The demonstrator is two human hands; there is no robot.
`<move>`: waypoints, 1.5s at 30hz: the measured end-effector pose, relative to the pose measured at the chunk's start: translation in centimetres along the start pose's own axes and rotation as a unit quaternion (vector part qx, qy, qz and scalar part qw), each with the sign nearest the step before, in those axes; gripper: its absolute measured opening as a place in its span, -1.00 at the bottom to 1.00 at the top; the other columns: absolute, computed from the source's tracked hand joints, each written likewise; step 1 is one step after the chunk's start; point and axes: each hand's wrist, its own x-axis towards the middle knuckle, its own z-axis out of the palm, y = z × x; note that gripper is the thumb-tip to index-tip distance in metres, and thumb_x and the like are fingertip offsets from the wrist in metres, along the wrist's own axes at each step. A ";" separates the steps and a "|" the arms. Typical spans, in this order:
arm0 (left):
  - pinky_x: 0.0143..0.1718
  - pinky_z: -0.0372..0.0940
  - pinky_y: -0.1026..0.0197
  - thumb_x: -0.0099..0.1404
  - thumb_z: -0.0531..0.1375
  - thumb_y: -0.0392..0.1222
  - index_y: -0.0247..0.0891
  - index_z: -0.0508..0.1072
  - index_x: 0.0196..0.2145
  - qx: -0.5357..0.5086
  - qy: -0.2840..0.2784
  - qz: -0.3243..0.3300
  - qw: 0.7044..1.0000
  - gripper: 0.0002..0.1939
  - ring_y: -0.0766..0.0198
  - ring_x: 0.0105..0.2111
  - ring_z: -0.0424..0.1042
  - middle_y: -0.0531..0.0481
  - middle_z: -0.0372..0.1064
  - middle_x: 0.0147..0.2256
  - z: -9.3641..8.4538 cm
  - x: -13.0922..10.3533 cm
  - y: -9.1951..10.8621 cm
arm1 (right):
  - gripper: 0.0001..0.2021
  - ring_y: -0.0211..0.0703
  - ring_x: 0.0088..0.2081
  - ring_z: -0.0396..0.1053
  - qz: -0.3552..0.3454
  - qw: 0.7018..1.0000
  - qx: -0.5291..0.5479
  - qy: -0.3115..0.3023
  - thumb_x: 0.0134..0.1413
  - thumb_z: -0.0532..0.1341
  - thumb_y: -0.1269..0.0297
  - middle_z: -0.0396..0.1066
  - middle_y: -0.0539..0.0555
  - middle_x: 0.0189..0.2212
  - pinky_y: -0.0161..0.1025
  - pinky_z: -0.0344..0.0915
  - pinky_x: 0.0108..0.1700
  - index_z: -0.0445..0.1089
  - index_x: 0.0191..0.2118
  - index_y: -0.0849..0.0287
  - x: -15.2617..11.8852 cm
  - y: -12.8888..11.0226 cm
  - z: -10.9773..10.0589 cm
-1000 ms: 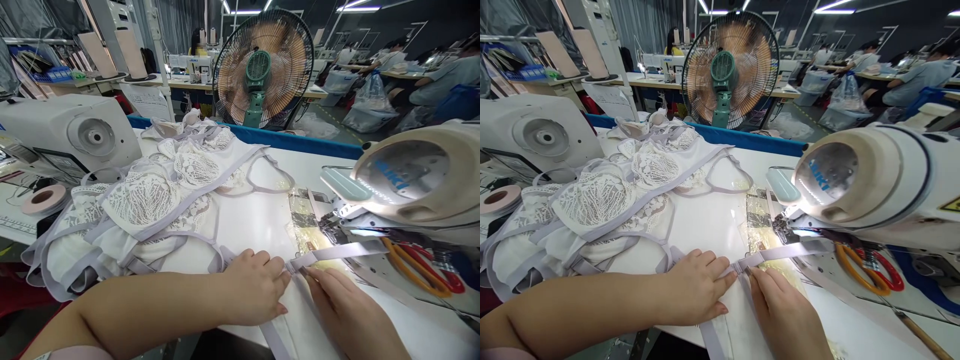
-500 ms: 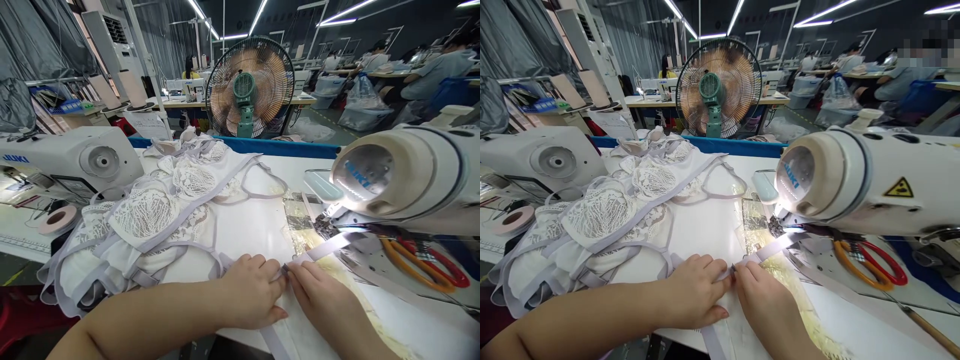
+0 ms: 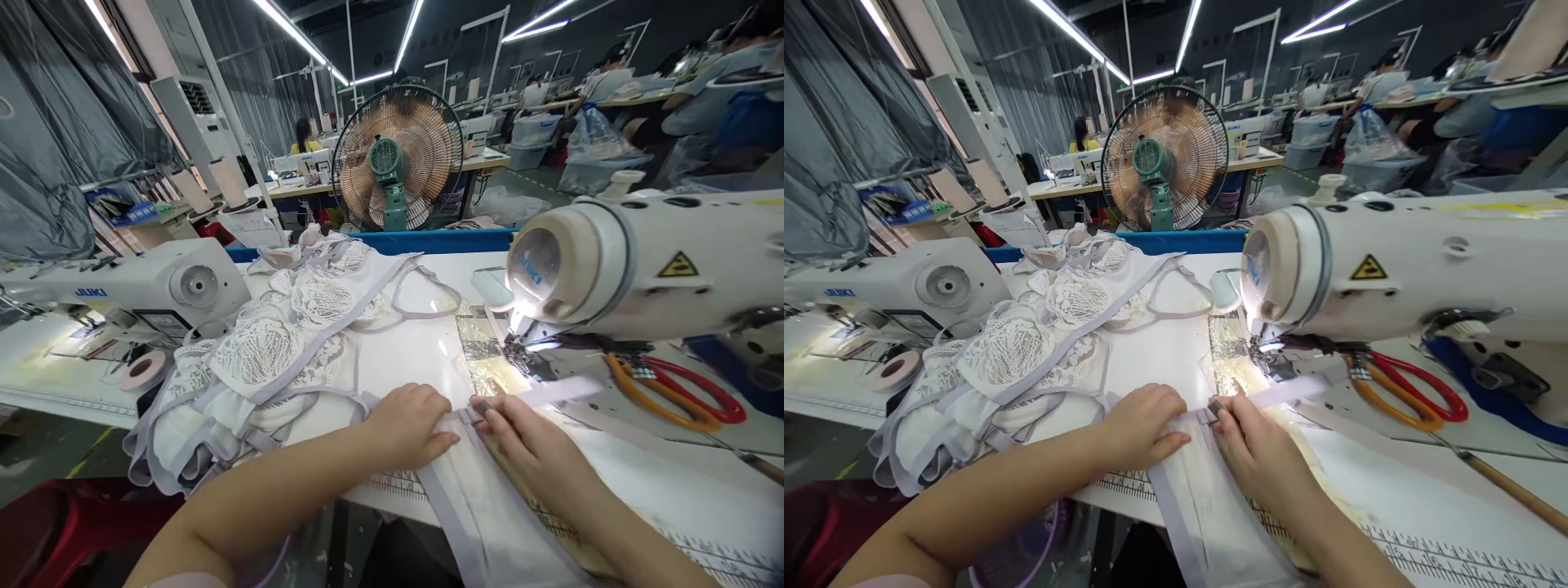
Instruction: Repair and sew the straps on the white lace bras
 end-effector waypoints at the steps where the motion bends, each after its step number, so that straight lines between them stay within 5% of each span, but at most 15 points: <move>1: -0.12 0.21 0.14 0.26 0.05 -0.04 -0.30 0.28 -0.12 0.001 -0.006 -0.031 0.999 -0.68 0.20 -0.18 0.27 -0.09 0.30 -0.19 -0.1 0.3 0.2 | -0.77 -0.18 -0.40 0.43 0.009 1.000 0.027 -0.012 0.13 -0.10 0.12 0.41 0.03 -0.47 -0.26 0.32 -0.41 0.16 -0.43 0.07 0.2 0.1 0.0; 7: -0.18 0.25 0.12 0.18 0.11 -0.09 -0.27 0.35 -0.22 0.018 -0.072 -0.109 0.991 -0.75 0.17 -0.23 0.31 -0.04 0.34 -0.30 -0.8 1.9 1.6 | -0.75 -0.17 -0.35 0.45 0.003 0.996 0.085 -0.011 0.15 -0.12 0.12 0.42 0.03 -0.48 -0.26 0.34 -0.39 0.14 -0.45 0.07 0.2 0.7 0.0; 10: -0.21 0.24 0.18 0.15 0.12 -0.17 -0.27 0.38 -0.33 0.001 -0.056 -0.125 0.991 -0.86 0.22 -0.26 0.32 -0.04 0.33 -0.29 -0.7 2.3 2.2 | -0.76 -0.18 -0.34 0.44 -0.014 0.996 0.090 0.002 0.15 -0.11 0.14 0.43 0.03 -0.44 -0.25 0.32 -0.35 0.14 -0.45 0.08 -0.2 0.8 -0.2; 20: -0.50 0.14 0.33 0.07 0.14 -0.24 -0.32 0.40 -0.39 -0.295 -0.023 -0.260 0.919 -0.88 0.40 -0.56 0.20 0.11 0.24 -0.57 -1.2 2.2 2.7 | -0.76 -0.15 -0.35 0.40 -0.050 0.993 0.099 0.024 0.17 -0.09 0.17 0.44 0.04 -0.39 -0.22 0.29 -0.33 0.24 -0.37 0.10 -0.7 1.0 0.0; 26: -0.51 0.07 0.35 0.04 0.15 -0.25 -0.33 0.39 -0.48 -0.356 0.015 -0.229 0.906 -0.92 0.42 -0.55 0.15 0.12 0.20 -0.58 -0.7 2.6 2.7 | -0.75 -0.16 -0.26 0.41 -0.063 0.992 0.109 0.013 0.18 -0.08 0.16 0.44 0.08 -0.29 -0.23 0.31 -0.27 0.25 -0.37 0.11 -0.8 1.1 -0.2; 34: -0.47 0.09 0.33 0.06 0.11 -0.29 -0.30 0.37 -0.47 -0.333 0.049 -0.166 0.927 -0.94 0.41 -0.53 0.15 0.12 0.23 -0.55 -0.6 3.2 3.2 | -0.79 -0.22 -0.34 0.40 -0.083 0.990 0.115 0.015 0.18 -0.07 0.21 0.44 0.03 -0.33 -0.31 0.32 -0.35 0.25 -0.37 0.09 -0.7 1.3 -0.8; 39: -0.49 0.07 0.33 0.08 0.11 -0.28 -0.30 0.32 -0.50 -0.331 0.061 -0.169 0.926 -0.95 0.41 -0.55 0.13 0.12 0.20 -0.57 -0.6 3.5 3.3 | -0.77 -0.22 -0.35 0.36 -0.082 0.988 0.114 0.065 0.17 -0.06 0.19 0.40 0.02 -0.38 -0.30 0.30 -0.34 0.29 -0.35 0.09 -0.6 1.6 -0.5; 45: -0.49 0.05 0.32 0.10 0.09 -0.28 -0.27 0.29 -0.51 -0.187 0.111 -0.158 0.963 -0.94 0.38 -0.52 0.16 0.09 0.21 -0.53 0.0 3.5 3.5 | -0.75 -0.20 -0.47 0.31 -0.036 0.988 0.086 0.119 0.12 -0.02 0.08 0.35 0.02 -0.48 -0.28 0.26 -0.44 0.29 -0.36 0.09 -0.7 2.1 -0.4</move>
